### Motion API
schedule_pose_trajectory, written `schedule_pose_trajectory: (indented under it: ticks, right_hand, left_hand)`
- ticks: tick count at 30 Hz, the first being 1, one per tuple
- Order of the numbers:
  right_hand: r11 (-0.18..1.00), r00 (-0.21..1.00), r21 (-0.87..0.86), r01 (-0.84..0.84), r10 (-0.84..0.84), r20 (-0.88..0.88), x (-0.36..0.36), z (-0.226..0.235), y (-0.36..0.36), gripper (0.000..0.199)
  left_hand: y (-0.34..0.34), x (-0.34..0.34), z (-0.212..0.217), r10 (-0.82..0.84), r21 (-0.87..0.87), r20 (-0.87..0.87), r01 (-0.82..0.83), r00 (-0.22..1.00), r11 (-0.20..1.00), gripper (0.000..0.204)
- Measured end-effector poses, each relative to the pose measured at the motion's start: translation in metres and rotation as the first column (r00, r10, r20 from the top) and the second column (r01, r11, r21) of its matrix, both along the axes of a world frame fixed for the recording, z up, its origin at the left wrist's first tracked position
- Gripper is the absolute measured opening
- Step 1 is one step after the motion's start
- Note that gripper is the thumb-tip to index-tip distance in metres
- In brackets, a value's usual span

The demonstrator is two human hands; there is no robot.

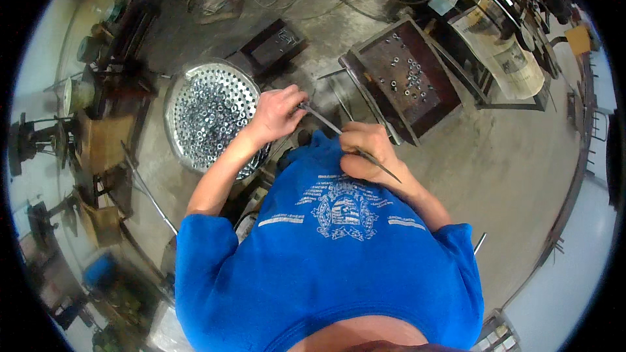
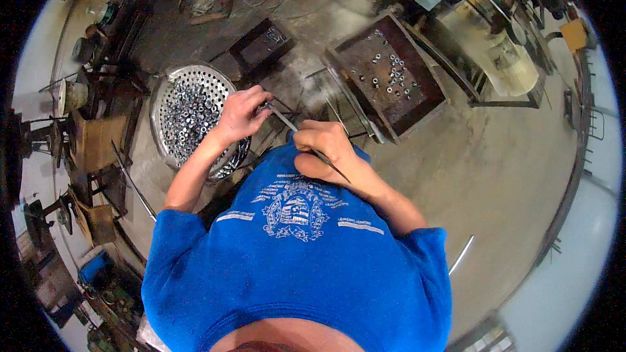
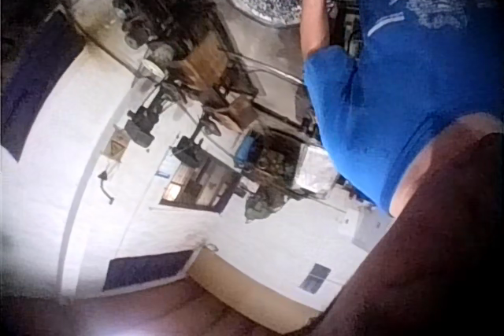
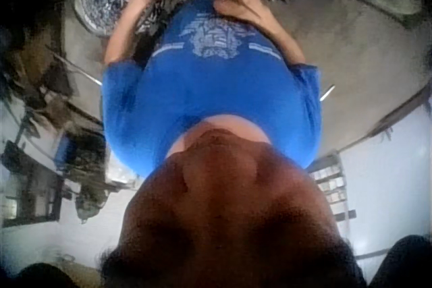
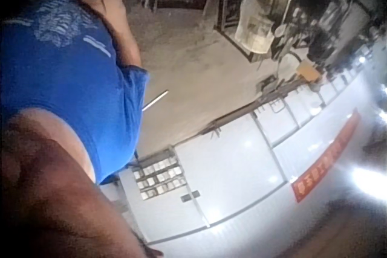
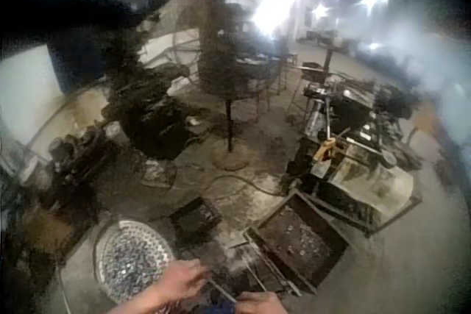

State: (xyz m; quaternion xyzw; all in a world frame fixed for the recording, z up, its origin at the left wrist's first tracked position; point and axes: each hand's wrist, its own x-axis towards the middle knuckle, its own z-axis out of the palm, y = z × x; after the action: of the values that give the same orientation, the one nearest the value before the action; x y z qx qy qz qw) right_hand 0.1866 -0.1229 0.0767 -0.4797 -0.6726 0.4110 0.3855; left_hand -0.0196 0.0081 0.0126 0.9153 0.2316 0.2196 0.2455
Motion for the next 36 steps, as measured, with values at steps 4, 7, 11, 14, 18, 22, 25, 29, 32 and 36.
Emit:
schedule_pose_trajectory:
  ticks: [4,7,11,14,18,22,25,29,32,36]
  right_hand:
    - [0.998,0.997,0.054,-0.042,0.038,0.069,0.004,-0.021,0.01,0.018]
    - [0.991,0.983,0.066,0.115,-0.123,0.134,0.008,-0.046,0.007,0.018]
    - [0.964,0.938,0.004,0.264,-0.258,0.23,0.044,-0.025,-0.025,0.017]
    - [0.803,0.8,-0.058,0.594,-0.581,0.152,0.057,-0.013,-0.061,0.028]
    - [0.673,0.654,0.056,0.738,-0.733,0.19,0.091,-0.032,-0.089,0.016]
    - [0.712,0.715,-0.067,0.699,-0.691,0.108,0.08,-0.031,-0.086,0.014]
    - [0.76,0.768,-0.115,0.64,-0.635,0.082,0.07,-0.036,-0.081,0.008]
    - [0.83,0.831,-0.081,0.553,-0.54,0.134,0.053,-0.024,-0.059,0.01]
    - [0.86,0.863,-0.117,0.497,-0.474,0.176,0.049,-0.017,-0.052,0.014]
    - [0.894,0.89,-0.083,0.439,-0.421,0.177,0.047,-0.021,-0.046,0.018]
  left_hand:
    - [-0.011,0.025,0.001,-0.152,0.091,0.031,0.149,0.988,0.985,0.03]
    - [-0.02,0.059,-0.008,-0.214,0.069,0.005,0.213,0.977,0.975,0.029]
    - [-0.004,0.105,-0.036,-0.219,0.001,-0.101,0.22,0.971,0.976,0.031]
    - [0.006,0.152,-0.059,-0.18,-0.045,-0.081,0.177,0.98,0.983,0.031]
    - [0.004,0.201,-0.053,-0.174,-0.219,-0.109,0.147,0.979,0.964,0.041]
    - [0.015,0.165,-0.077,-0.125,-0.259,-0.061,0.105,0.99,0.96,0.04]
    - [0.034,0.084,-0.068,-0.036,-0.244,-0.347,-0.053,0.937,0.968,0.039]
    - [0.058,-0.061,-0.109,0.334,-0.112,-0.498,-0.441,0.8,0.89,0.031]
    - [0.052,-0.134,-0.123,0.347,-0.037,-0.66,-0.49,0.666,0.871,0.025]
    - [0.036,-0.147,-0.116,0.31,0.004,-0.768,-0.481,0.56,0.877,0.022]
